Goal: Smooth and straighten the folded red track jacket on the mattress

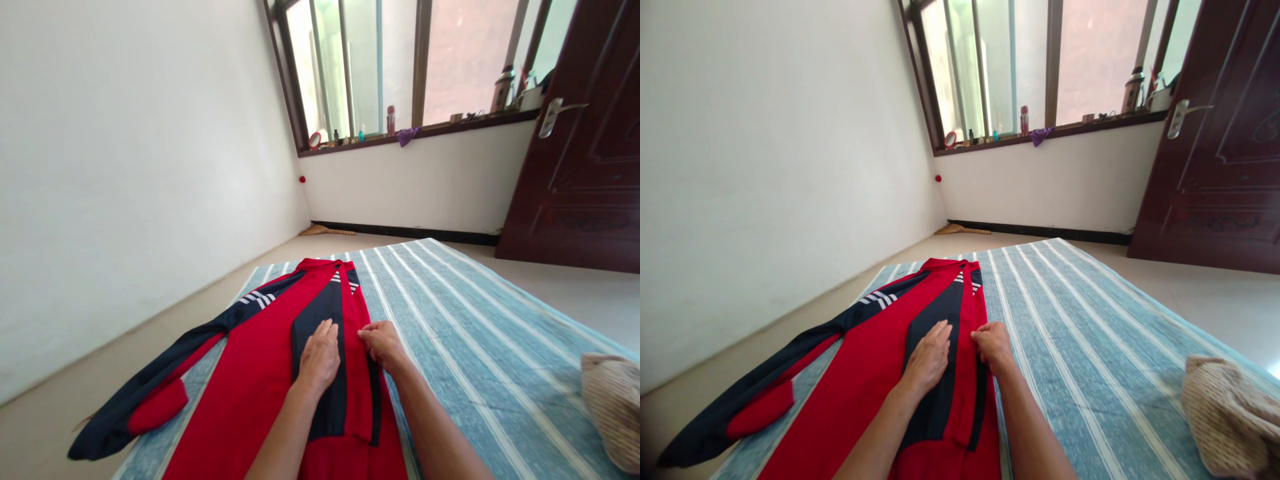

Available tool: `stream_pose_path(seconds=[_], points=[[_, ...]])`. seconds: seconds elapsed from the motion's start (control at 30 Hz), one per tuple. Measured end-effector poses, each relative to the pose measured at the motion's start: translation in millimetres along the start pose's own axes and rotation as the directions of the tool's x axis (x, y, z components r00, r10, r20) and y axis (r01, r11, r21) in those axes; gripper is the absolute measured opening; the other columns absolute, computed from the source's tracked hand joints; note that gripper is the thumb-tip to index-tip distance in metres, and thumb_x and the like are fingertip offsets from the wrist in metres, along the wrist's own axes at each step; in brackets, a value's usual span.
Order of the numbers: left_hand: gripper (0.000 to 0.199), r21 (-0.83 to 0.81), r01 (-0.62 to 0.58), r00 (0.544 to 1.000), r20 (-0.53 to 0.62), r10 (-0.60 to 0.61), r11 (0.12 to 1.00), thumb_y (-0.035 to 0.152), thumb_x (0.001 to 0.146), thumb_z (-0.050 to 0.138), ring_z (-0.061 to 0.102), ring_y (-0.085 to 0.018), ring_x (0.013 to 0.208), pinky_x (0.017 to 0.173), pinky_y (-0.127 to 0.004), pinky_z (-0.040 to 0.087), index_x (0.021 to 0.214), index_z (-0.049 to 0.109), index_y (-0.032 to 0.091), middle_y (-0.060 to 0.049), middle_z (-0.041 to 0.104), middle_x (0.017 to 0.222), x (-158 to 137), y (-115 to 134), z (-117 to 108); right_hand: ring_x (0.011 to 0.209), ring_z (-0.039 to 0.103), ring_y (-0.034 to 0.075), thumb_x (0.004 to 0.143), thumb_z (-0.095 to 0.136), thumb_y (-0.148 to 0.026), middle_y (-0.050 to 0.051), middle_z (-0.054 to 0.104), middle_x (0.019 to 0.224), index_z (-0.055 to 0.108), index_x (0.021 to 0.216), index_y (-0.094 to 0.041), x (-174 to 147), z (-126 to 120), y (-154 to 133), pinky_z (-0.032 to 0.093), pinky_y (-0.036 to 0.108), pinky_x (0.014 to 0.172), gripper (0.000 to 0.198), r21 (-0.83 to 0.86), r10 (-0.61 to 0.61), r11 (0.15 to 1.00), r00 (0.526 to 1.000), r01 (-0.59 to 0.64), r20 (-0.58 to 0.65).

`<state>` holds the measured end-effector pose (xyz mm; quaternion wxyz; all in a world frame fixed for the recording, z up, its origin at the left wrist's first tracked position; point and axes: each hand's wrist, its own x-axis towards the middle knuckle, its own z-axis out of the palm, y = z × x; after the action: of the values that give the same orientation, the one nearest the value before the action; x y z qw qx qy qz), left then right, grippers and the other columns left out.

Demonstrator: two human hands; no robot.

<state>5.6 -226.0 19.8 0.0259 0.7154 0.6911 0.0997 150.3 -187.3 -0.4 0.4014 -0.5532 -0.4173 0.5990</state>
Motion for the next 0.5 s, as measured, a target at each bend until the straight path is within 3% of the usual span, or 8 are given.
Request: stream_pose_path(seconds=[0.27,0.5], points=[[0.043,0.008,-0.034,0.992,-0.121,0.034,0.999,0.021,0.093,0.033,0.038,-0.018,0.137,0.113,-0.04,0.031,0.131,0.052,0.018,-0.01,0.047,0.146,6.0,-17.3,50.4,0.025,0.028,0.005,0.069,0.057,-0.011,-0.008,0.038,0.031,0.05,0.049,-0.018,5.6,2.9,3.8,0.015,0.019,0.03,0.022,-0.063,-0.027,0.998,1.0,0.026,-0.005],[0.047,-0.036,-0.051,0.995,-0.086,0.047,0.998,0.021,0.093,0.034,0.034,-0.02,0.139,0.114,-0.045,0.027,0.138,0.047,0.024,-0.005,0.042,0.149,4.6,-14.7,47.8,0.025,0.03,0.006,0.067,0.058,-0.01,-0.008,0.039,0.031,0.05,0.051,-0.019,7.5,3.1,5.8,0.017,0.019,0.029,0.019,-0.097,-0.027,0.995,1.0,0.027,-0.003]])
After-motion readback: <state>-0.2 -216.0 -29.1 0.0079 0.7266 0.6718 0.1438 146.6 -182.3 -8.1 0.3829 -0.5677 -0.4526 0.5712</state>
